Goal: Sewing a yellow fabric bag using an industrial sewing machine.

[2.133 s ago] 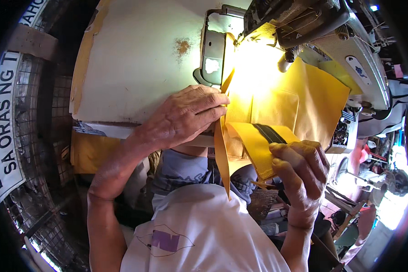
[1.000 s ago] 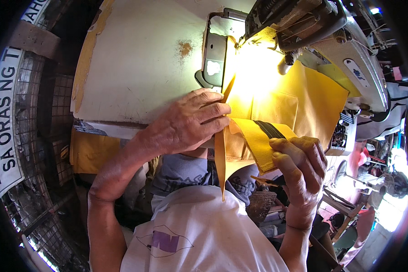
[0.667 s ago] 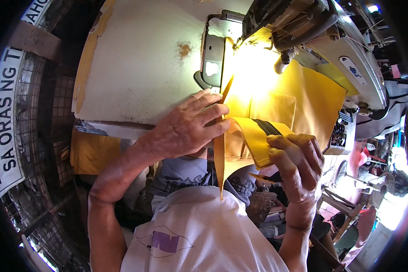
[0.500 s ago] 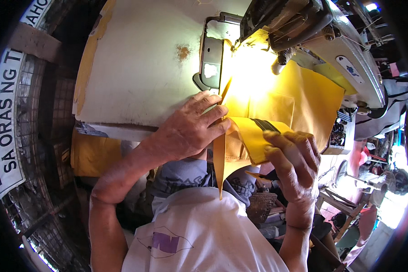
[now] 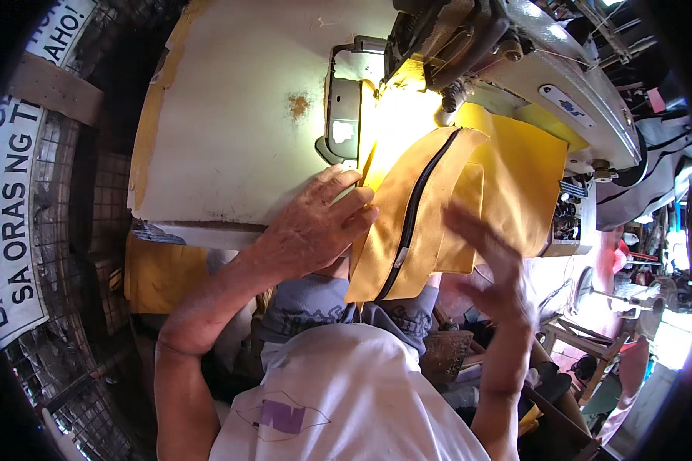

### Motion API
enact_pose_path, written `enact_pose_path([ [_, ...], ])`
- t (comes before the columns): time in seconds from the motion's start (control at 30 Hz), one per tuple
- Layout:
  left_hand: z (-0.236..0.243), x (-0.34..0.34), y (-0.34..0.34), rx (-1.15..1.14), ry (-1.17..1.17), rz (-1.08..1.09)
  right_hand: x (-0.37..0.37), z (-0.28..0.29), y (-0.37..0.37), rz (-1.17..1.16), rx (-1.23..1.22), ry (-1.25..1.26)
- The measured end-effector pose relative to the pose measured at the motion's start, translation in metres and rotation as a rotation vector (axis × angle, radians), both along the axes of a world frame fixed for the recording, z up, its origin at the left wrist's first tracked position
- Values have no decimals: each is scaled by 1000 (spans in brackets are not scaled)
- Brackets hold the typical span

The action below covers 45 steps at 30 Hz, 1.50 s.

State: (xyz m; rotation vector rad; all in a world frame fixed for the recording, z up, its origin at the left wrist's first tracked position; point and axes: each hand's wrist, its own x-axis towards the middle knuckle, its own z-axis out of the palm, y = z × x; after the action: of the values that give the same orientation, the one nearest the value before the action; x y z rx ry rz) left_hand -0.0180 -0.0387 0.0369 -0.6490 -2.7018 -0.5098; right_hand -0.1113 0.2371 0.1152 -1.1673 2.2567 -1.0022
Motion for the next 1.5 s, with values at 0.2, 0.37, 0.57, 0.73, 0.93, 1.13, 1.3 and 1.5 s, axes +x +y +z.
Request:
enact_pose_path([
  [0.2, 4, -2, 1, -3, 6, -12, -21, -76, -76, -137, 39, 673],
  [0.37, 4, -4, -1, -8, -7, -14, -21, -74, -78, -117, 3, 662],
  [0.57, 15, -30, -4, -12, -24, 60, -31, -71, -77, -96, -62, 648],
  [0.73, 21, -26, 14, 3, -87, 201, -60, -77, -90, -146, -53, 518],
  [0.93, 14, -25, 26, 68, -46, 280, -93, -104, -106, -249, -161, 606],
  [1.13, 9, -25, 26, 58, -36, 316, -108, -97, -123, -309, -368, 347],
  [1.3, 13, -23, 27, 24, -56, 312, -119, -93, -125, -292, -326, 311],
  [1.5, 13, -24, 28, 55, -77, 334, -141, -102, -124, -236, -223, 187],
])
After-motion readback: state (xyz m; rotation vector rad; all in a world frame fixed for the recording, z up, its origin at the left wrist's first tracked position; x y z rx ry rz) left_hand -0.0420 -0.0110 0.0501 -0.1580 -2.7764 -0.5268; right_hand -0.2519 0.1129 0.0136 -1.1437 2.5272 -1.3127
